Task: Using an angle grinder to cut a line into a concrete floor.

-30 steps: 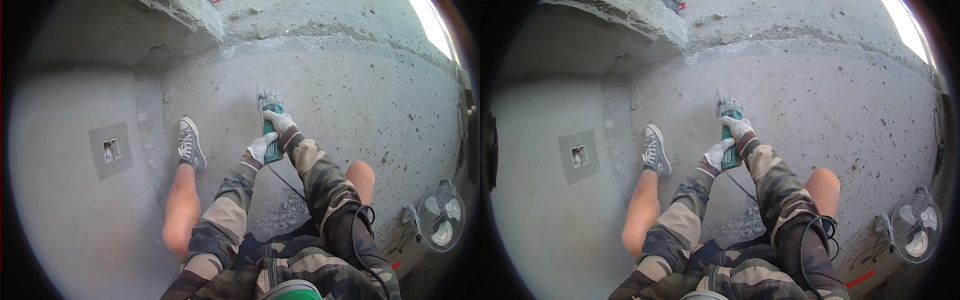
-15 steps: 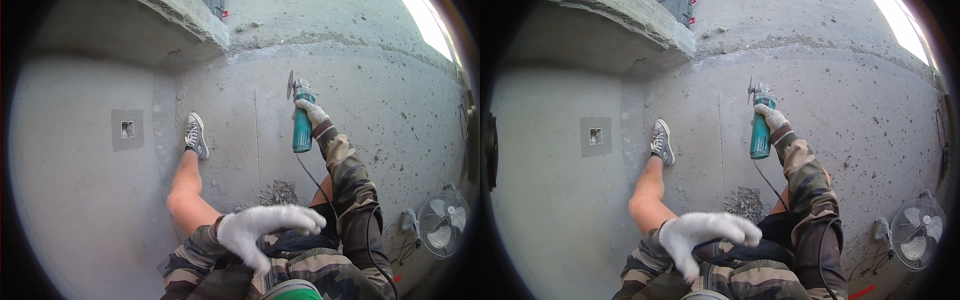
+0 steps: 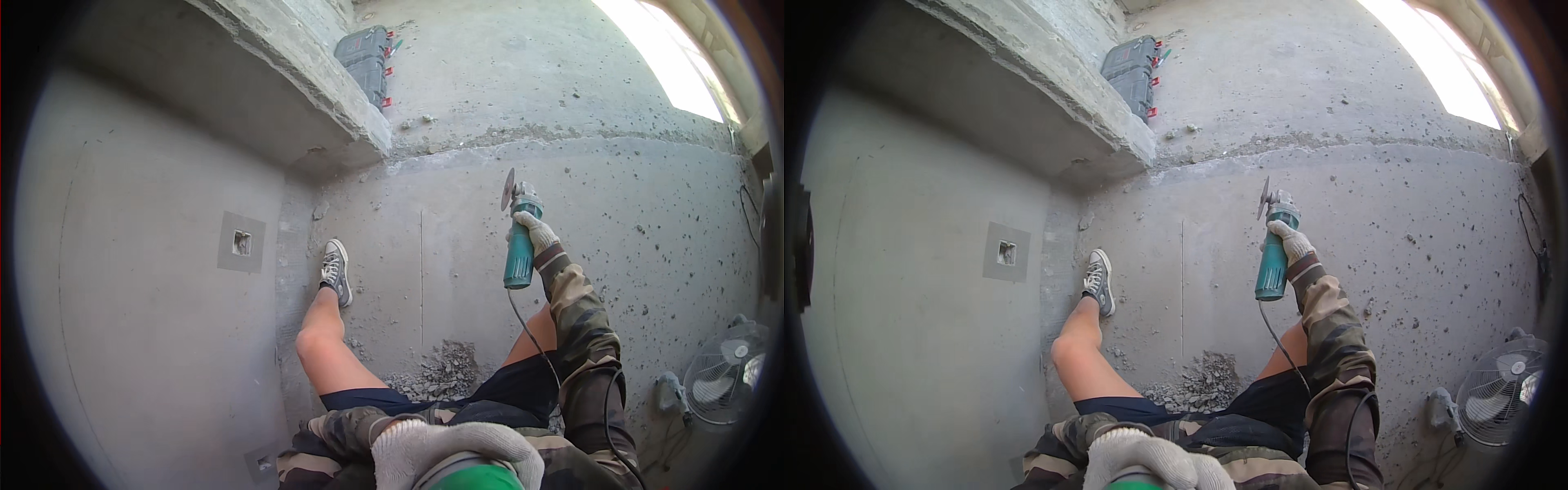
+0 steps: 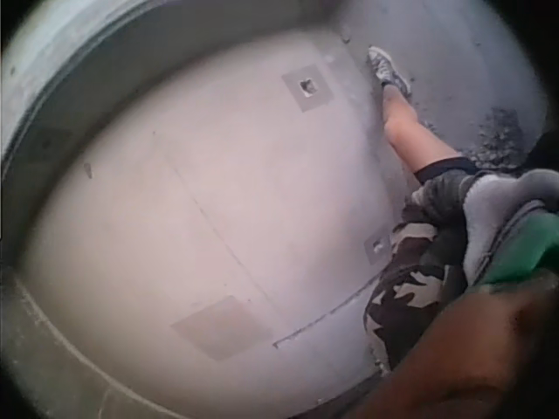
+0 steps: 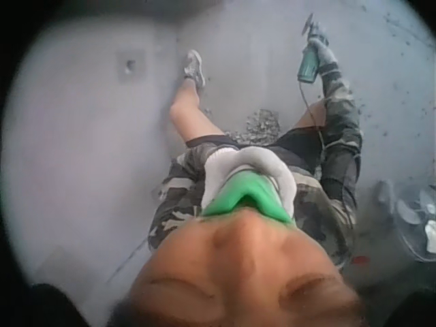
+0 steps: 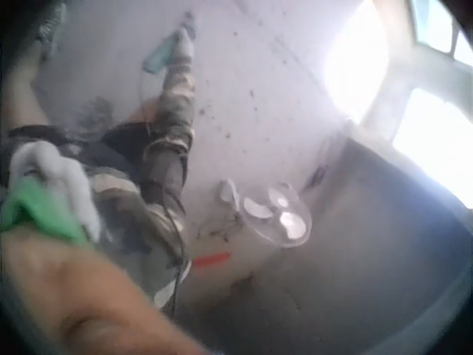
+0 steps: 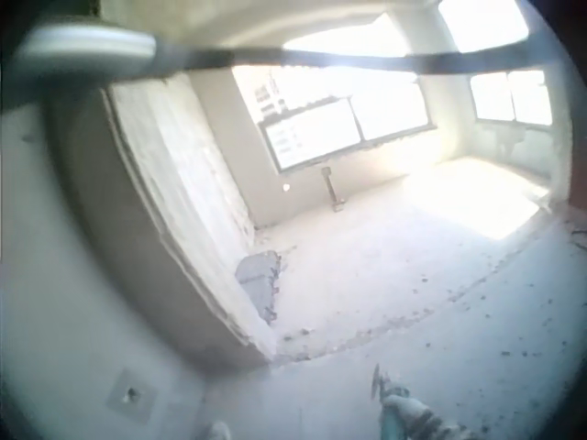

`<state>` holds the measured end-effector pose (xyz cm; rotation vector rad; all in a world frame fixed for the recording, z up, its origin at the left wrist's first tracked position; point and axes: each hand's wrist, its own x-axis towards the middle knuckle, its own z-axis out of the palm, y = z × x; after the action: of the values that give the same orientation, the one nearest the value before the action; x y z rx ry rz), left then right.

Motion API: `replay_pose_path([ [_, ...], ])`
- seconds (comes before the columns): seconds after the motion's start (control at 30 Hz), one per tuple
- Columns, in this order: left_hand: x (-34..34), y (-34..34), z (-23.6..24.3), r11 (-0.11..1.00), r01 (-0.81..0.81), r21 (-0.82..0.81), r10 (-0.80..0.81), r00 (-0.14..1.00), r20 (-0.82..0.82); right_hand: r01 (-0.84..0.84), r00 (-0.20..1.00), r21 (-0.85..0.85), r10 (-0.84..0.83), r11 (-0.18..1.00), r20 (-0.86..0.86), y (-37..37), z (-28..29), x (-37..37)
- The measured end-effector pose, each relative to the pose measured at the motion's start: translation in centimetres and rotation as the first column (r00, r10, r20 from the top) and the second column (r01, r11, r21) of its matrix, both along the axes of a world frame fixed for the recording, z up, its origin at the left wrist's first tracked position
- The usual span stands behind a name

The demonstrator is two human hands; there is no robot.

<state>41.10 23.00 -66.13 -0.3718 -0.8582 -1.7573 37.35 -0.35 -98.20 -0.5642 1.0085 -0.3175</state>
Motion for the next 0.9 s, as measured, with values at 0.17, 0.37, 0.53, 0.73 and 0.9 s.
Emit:
replay_pose_path([
  [0.17, 3.8, -1.0, 0.8, 0.855, -0.374, -0.358, 0.494, 0.797, 0.346, -0.079, 0.994, 0.043, 0.076, 0.996, 0.082, 0.1, 2.0, 0.3],
  [0.37, 1.5, 0.3, 0.4, 0.911, -0.391, -0.135, 0.413, 0.874, 0.256, -0.083, 0.994, 0.079, 0.076, 0.993, 0.082, 0.1, 0.7, 0.2],
  [0.53, 1.5, 1.1, -0.7, 0.975, -0.224, 0.016, 0.210, 0.934, 0.291, -0.116, 0.987, 0.117, 0.101, 0.986, 0.124, 1.9, -0.3, 0.7],
  [0.73, 9.9, 3.9, -13.0, 0.480, -0.477, 0.736, 0.002, 0.840, 0.543, -0.187, 0.978, 0.084, 0.177, 0.979, 0.114, 3.1, 1.1, 6.1],
  [0.9, 16.6, 4.5, -17.6, 0.216, -0.467, 0.858, -0.225, 0.831, 0.509, -0.198, 0.975, 0.109, 0.207, 0.974, -0.077, 2.7, 1.8, 13.3],
])
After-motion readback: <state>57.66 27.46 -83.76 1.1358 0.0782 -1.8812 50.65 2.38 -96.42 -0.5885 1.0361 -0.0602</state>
